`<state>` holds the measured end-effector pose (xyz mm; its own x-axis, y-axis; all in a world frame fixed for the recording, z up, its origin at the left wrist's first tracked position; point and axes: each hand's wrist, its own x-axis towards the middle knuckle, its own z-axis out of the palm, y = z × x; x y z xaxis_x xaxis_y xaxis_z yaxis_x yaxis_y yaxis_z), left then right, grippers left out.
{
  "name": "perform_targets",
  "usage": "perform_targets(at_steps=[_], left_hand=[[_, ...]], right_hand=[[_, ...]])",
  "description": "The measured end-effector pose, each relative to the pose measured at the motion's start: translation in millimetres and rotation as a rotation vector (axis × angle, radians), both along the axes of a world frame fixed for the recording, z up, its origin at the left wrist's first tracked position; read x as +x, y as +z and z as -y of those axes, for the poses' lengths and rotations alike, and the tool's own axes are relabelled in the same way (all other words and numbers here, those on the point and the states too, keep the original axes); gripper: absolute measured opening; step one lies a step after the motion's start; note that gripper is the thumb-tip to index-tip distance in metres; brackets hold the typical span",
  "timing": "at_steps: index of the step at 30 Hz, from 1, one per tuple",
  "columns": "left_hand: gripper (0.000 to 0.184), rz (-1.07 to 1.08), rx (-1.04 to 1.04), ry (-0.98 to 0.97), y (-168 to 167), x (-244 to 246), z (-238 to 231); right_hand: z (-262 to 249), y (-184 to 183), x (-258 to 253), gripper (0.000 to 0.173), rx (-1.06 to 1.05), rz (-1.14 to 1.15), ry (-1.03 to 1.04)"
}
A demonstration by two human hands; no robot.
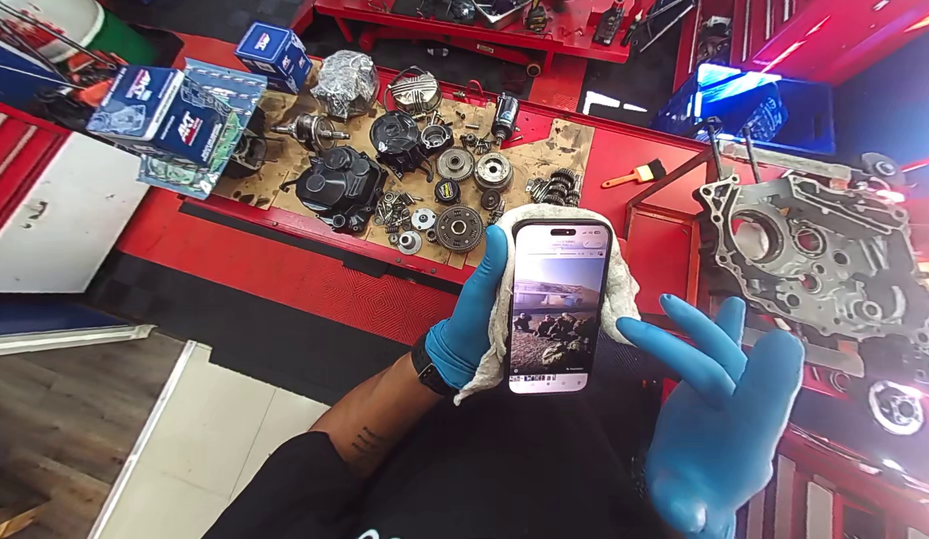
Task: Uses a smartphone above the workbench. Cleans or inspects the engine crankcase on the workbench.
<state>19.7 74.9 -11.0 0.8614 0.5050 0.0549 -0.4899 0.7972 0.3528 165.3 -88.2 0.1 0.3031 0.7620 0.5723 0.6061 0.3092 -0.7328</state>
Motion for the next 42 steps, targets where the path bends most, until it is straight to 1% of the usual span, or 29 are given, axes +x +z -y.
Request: perform_targets(at_steps=[18,35,42], left_hand=[[0.052,-0.017,0.018,0.010,1.4,-2.1,2.0],[0.051,-0.005,0.031,0.034,2.6,-2.3,3.4],[0.052,0.015,0.021,0.017,2.2,-2.7,3.4]], right_hand=[[1.3,1.6,-3.1,0.090,0.007,0.033,-0.014],[2.4,1.7,-4.1,0.093,0.012,0.013,-0.005],[3.1,1.3,-3.9,0.093,0.014,0.010,-0.002]])
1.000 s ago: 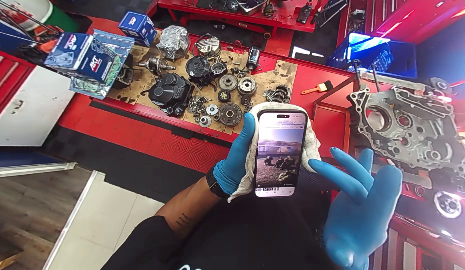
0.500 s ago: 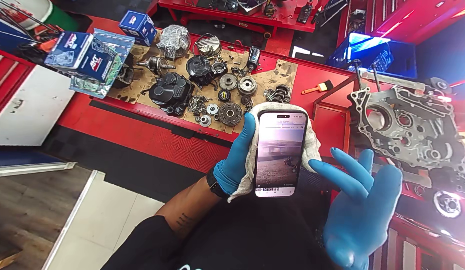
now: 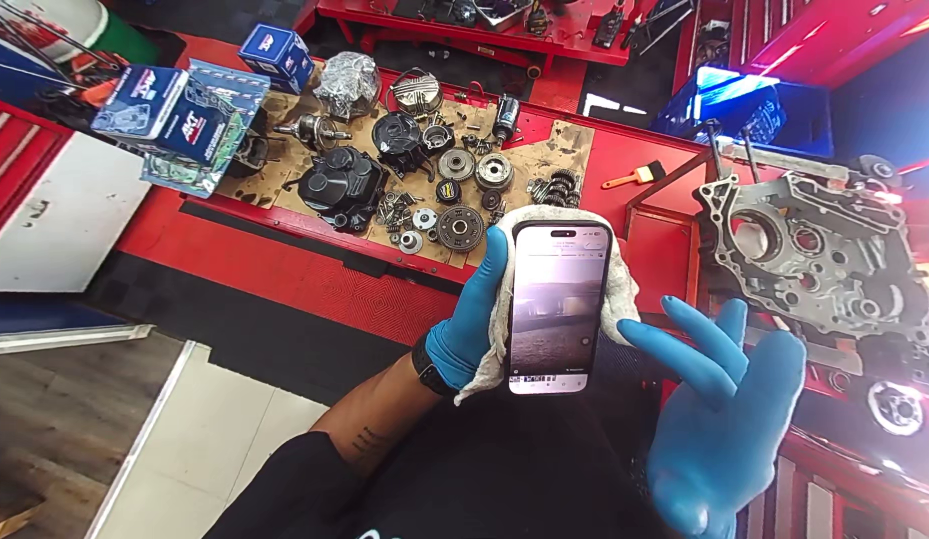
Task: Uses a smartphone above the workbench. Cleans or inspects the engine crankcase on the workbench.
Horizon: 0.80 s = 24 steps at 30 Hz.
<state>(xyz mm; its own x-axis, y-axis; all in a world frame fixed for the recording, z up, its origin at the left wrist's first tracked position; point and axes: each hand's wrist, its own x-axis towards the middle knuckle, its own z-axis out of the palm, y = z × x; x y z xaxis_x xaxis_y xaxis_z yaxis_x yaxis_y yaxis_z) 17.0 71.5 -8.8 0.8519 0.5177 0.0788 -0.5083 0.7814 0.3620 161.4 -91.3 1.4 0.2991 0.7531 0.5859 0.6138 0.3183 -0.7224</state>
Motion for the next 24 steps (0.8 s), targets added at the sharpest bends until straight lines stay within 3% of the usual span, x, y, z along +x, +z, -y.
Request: perform_targets(at_steps=[19,24], left_hand=[[0.053,-0.030,-0.009,0.013,-1.1,-2.5,0.4],[0.053,-0.007,0.009,0.006,-3.3,-2.9,0.4]], right_hand=[[-0.2,0.1,-1.4,0.091,-0.006,0.015,-0.002],[-1.4,-1.4,-5.4,0.097,-0.104,0.084,0.018]])
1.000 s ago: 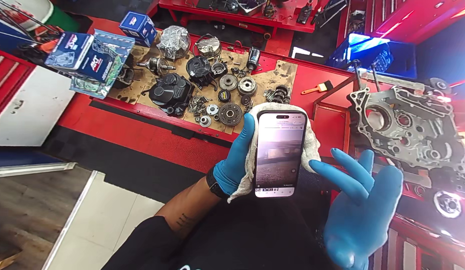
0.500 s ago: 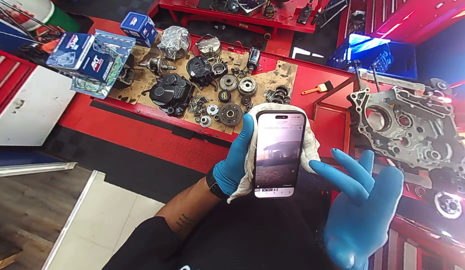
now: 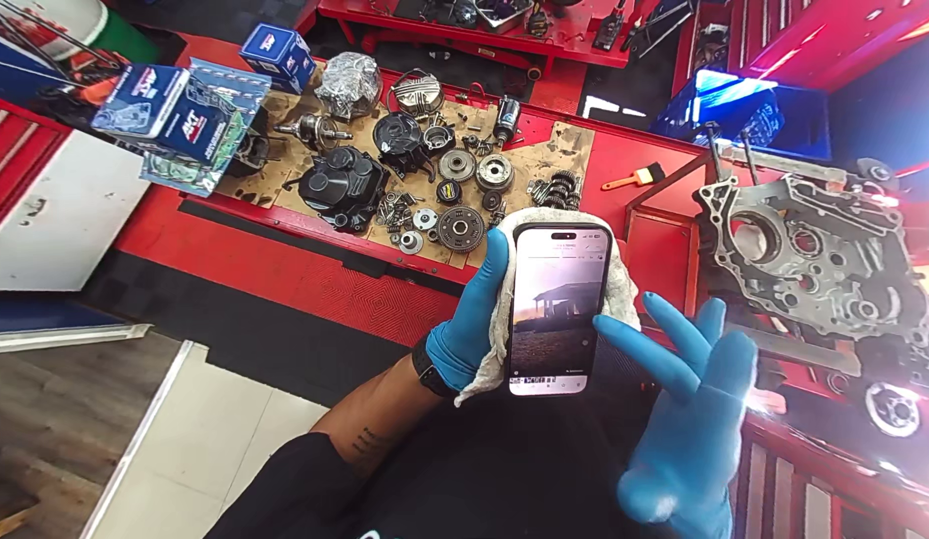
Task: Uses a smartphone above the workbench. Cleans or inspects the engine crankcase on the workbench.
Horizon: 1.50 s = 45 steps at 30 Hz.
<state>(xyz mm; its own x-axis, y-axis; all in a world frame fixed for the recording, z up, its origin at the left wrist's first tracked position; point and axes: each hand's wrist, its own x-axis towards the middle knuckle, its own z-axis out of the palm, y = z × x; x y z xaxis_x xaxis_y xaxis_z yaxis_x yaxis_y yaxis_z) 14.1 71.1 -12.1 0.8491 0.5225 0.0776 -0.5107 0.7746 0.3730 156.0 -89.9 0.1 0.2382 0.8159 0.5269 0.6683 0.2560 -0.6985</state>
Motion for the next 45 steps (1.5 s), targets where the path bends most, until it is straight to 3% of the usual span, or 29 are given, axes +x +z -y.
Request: perform_targets(at_steps=[16,25,36,45], left_hand=[[0.052,-0.027,0.001,0.006,2,0,2],[0.056,-0.108,0.026,-0.066,-5,4,11],[0.060,-0.071,-0.016,-0.133,-3,1,7],[0.053,-0.070,0.023,0.007,-1,2,1]], right_hand=[[-4,0,-1,0.100,0.002,0.007,0.018],[-34,6,-1,0.115,-0.023,0.109,0.053],[-34,5,6,0.112,-0.017,0.087,0.023],[-12,-7,2,0.106,-0.017,0.019,0.020]])
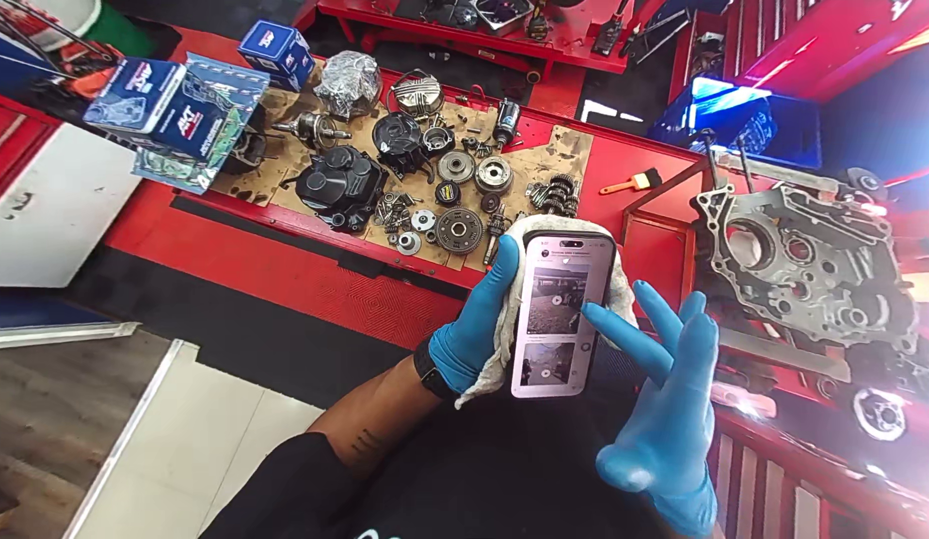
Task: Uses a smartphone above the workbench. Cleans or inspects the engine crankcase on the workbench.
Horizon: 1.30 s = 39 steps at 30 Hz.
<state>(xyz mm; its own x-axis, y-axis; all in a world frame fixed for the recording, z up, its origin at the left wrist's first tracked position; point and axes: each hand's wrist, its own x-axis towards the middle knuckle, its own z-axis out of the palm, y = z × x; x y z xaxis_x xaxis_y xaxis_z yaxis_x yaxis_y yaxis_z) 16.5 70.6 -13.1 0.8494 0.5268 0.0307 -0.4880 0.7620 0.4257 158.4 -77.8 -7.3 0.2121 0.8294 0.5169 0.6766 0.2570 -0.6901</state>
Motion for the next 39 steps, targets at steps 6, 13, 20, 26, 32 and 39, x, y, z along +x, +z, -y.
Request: perform_targets(at_steps=[6,13,20,26,32,39], left_hand=[[0.054,0.034,-0.003,-0.032,-1,2,0],[0.058,-0.010,-0.043,-0.059,2,0,3],[0.052,0.038,-0.016,-0.007,0,-2,0],[0.052,0.052,-0.006,-0.003,-1,0,0],[0.052,-0.003,0.029,0.013,-1,-1,2],[0.053,-0.006,0.017,0.016,-1,-3,4]], right_hand=[[4,0,-3,0.107,0.005,0.011,-0.003],[5,-1,-6,0.105,0.002,0.033,0.015],[9,-3,-13,0.094,0.000,0.070,0.031],[5,-2,-10,0.098,0.006,0.054,0.018],[2,-3,-10,0.102,-0.029,0.075,0.009],[0,-2,-12,0.102,-0.076,0.102,0.010]])
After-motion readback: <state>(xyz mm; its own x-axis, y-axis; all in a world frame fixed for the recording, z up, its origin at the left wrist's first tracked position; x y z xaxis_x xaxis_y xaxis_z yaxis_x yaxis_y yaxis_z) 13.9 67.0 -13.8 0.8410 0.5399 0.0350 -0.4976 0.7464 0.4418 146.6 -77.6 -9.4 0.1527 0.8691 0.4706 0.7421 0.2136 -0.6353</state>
